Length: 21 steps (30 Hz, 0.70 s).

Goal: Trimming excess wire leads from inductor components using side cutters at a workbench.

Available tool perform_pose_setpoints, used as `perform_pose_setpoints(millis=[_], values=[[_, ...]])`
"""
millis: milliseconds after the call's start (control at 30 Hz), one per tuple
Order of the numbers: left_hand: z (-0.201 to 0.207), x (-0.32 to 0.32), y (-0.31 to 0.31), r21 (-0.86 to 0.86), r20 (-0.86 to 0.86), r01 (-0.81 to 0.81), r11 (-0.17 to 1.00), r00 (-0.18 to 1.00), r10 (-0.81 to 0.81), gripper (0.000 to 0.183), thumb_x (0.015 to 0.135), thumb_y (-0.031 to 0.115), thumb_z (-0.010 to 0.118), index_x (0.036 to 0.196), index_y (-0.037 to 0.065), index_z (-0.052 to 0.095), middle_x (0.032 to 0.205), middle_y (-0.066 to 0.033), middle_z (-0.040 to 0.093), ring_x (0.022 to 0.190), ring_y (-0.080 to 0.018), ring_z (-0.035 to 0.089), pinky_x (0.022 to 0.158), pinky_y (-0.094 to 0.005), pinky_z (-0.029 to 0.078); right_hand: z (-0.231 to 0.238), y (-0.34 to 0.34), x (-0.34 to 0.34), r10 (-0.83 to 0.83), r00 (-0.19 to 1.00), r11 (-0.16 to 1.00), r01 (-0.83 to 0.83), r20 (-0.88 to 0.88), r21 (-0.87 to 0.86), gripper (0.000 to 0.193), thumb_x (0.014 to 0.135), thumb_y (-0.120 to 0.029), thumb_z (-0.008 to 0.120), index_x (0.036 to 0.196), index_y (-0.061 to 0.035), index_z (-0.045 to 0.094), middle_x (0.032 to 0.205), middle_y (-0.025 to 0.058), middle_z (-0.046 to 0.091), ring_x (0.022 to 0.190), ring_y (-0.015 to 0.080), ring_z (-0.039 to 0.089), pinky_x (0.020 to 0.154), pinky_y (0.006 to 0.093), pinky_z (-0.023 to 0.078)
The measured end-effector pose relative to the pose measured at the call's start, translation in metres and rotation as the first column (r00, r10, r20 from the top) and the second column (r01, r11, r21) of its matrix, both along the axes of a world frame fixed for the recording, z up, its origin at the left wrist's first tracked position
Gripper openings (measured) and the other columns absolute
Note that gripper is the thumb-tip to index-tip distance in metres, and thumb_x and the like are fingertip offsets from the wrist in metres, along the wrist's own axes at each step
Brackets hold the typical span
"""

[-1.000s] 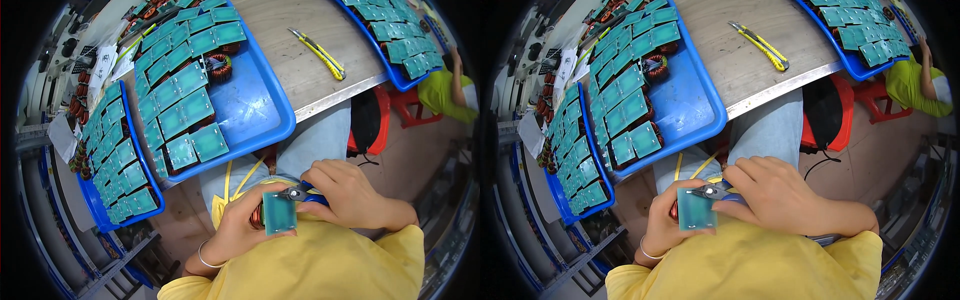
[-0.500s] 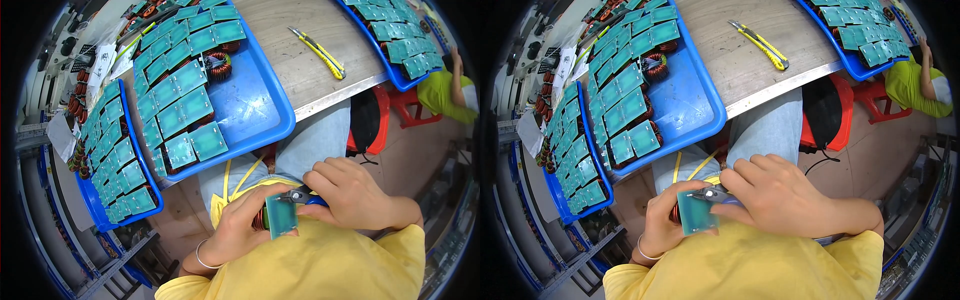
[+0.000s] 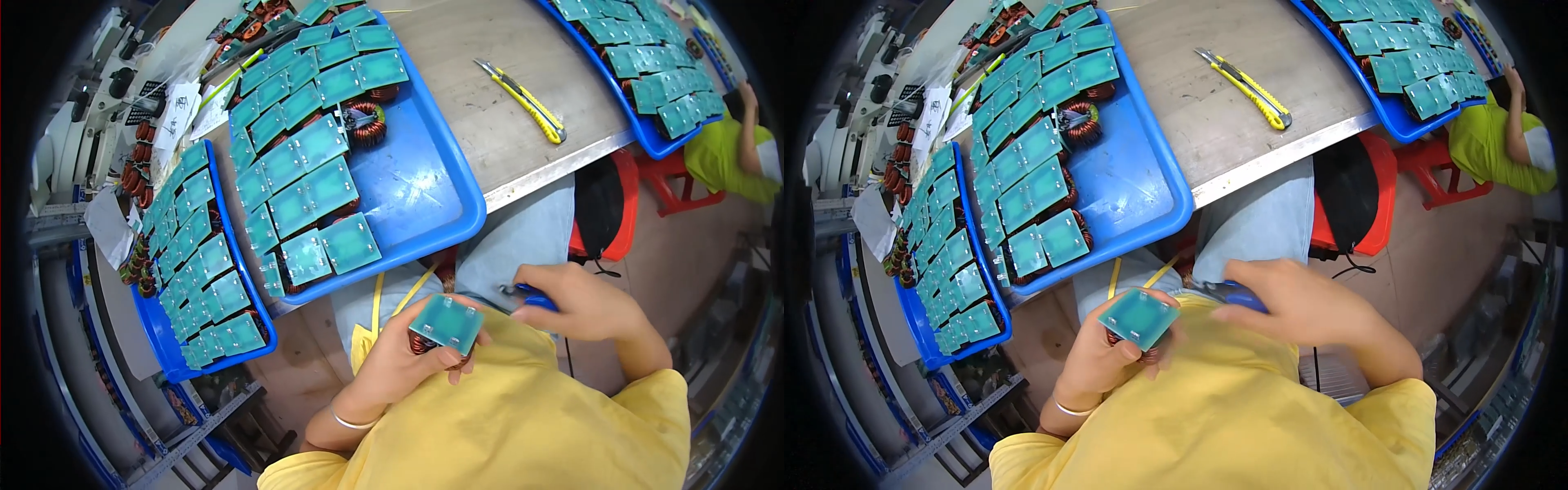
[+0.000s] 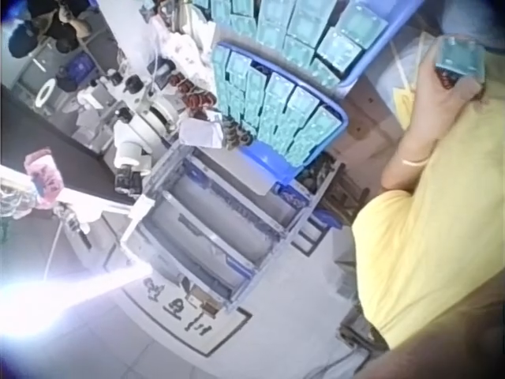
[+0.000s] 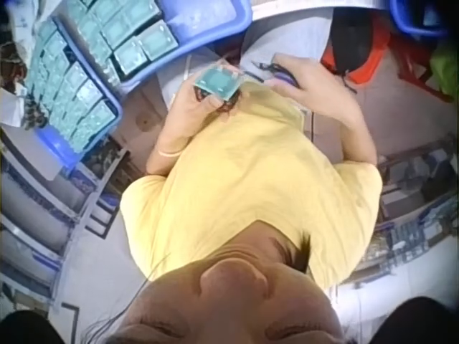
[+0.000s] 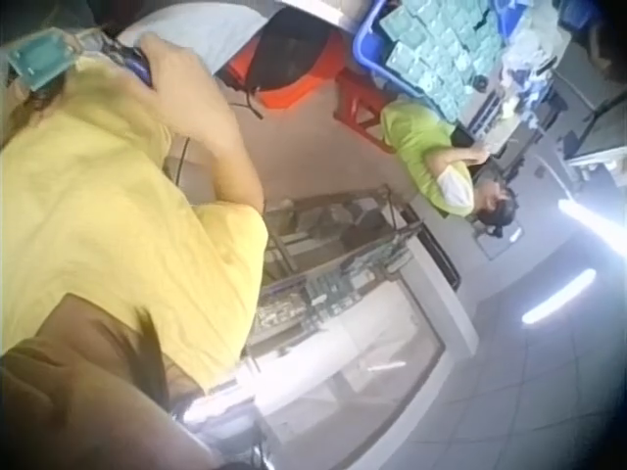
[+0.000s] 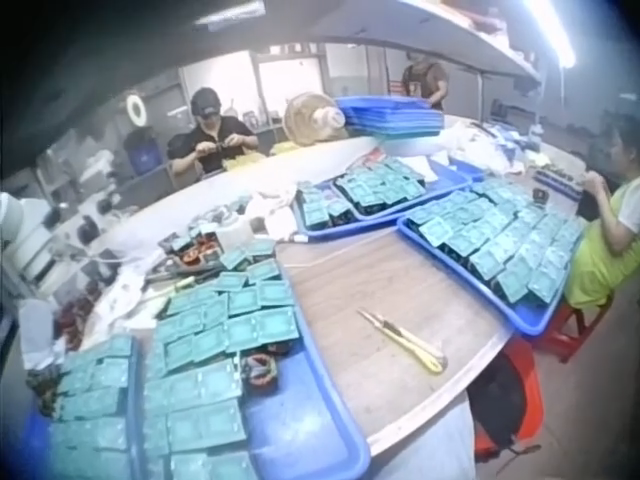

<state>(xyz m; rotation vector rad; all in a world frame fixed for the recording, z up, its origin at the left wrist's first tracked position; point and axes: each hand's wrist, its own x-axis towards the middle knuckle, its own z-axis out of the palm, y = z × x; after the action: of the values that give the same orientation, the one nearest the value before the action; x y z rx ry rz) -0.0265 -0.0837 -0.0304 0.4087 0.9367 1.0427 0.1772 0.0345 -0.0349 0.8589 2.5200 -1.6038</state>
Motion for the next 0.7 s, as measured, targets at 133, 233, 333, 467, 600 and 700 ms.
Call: perform_pose_setpoints(millis=[133, 233, 333, 467, 600, 700], values=[[-0.013, -0.004, -0.003, 0.114, 0.236, 0.059, 0.992, 0.968, -0.085, 0.050, 0.083, 0.026, 0.065, 0.119, -0.003, 0.044, 0.098, -0.0136, 0.058, 0.069, -0.0144, 0.057, 0.054, -0.0223, 0.047, 0.000, -0.005, 0.006, -0.168, 0.985, 0.956, 0.150, 0.048, 0.253, 0.026, 0.076, -0.017, 0.067, 0.091, -0.0017, 0.051, 0.074, 0.0123, 0.054, 0.067, 0.0285, 0.057, 0.061, 0.0332, 0.045], [-0.011, 0.000, -0.001, 0.096, 0.427, 0.000, 0.995, 0.903, -0.041, 0.055, 0.082, 0.030, 0.066, 0.119, -0.004, 0.043, 0.097, -0.0135, 0.058, 0.067, -0.0151, 0.056, 0.053, -0.0221, 0.046, 0.014, 0.000, -0.004, -0.277, 0.954, 0.955, 0.287, -0.118, 0.076, 0.033, 0.072, -0.013, 0.070, 0.096, -0.0005, 0.051, 0.078, 0.0107, 0.055, 0.073, 0.0240, 0.058, 0.065, 0.0312, 0.045], [-0.002, 0.004, 0.004, 0.124, 0.290, -0.015, 0.992, 0.957, -0.022, 0.044, 0.084, 0.026, 0.062, 0.115, -0.002, 0.048, 0.090, -0.0113, 0.057, 0.059, -0.0143, 0.053, 0.049, -0.0230, 0.040, 0.023, 0.004, -0.011, -0.304, 0.942, 0.948, 0.283, -0.145, -0.149, 0.043, 0.071, -0.016, 0.073, 0.104, 0.0004, 0.050, 0.089, 0.0106, 0.058, 0.084, 0.0220, 0.060, 0.075, 0.0302, 0.046], [0.000, 0.014, 0.011, 0.182, -0.431, 0.015, 0.983, 0.900, 0.066, 0.051, 0.082, 0.015, 0.057, 0.125, 0.005, 0.030, 0.110, -0.0136, 0.052, 0.090, -0.0169, 0.055, 0.074, -0.0262, 0.048, 0.024, -0.008, -0.026, -0.156, 0.924, 0.983, 0.180, -0.349, 0.038, 0.058, 0.070, -0.029, 0.076, 0.113, -0.0017, 0.047, 0.106, 0.0140, 0.054, 0.095, 0.0245, 0.057, 0.083, 0.0323, 0.047], [0.005, 0.018, 0.023, 0.358, -0.237, -0.013, 0.934, 0.966, 0.104, 0.058, 0.087, 0.023, 0.047, 0.134, 0.005, 0.018, 0.116, -0.0161, 0.050, 0.098, -0.0227, 0.054, 0.080, -0.0304, 0.046, 0.030, 0.001, -0.019, -0.219, 0.910, 0.967, 0.251, -0.353, 0.048, 0.055, 0.070, -0.026, 0.074, 0.110, -0.0001, 0.047, 0.102, 0.0159, 0.054, 0.092, 0.0276, 0.056, 0.079, 0.0346, 0.046], [0.009, 0.016, 0.036, 0.436, -0.464, 0.080, 0.896, 0.873, 0.148, 0.074, 0.085, 0.046, 0.046, 0.138, 0.005, 0.014, 0.119, -0.0186, 0.048, 0.098, -0.0247, 0.055, 0.080, -0.0315, 0.046, 0.046, 0.025, 0.005, -0.440, 0.818, 0.790, 0.549, -0.371, 0.272, 0.049, 0.068, -0.016, 0.075, 0.108, -0.0017, 0.050, 0.098, 0.0119, 0.056, 0.086, 0.0204, 0.058, 0.075, 0.0300, 0.047]])
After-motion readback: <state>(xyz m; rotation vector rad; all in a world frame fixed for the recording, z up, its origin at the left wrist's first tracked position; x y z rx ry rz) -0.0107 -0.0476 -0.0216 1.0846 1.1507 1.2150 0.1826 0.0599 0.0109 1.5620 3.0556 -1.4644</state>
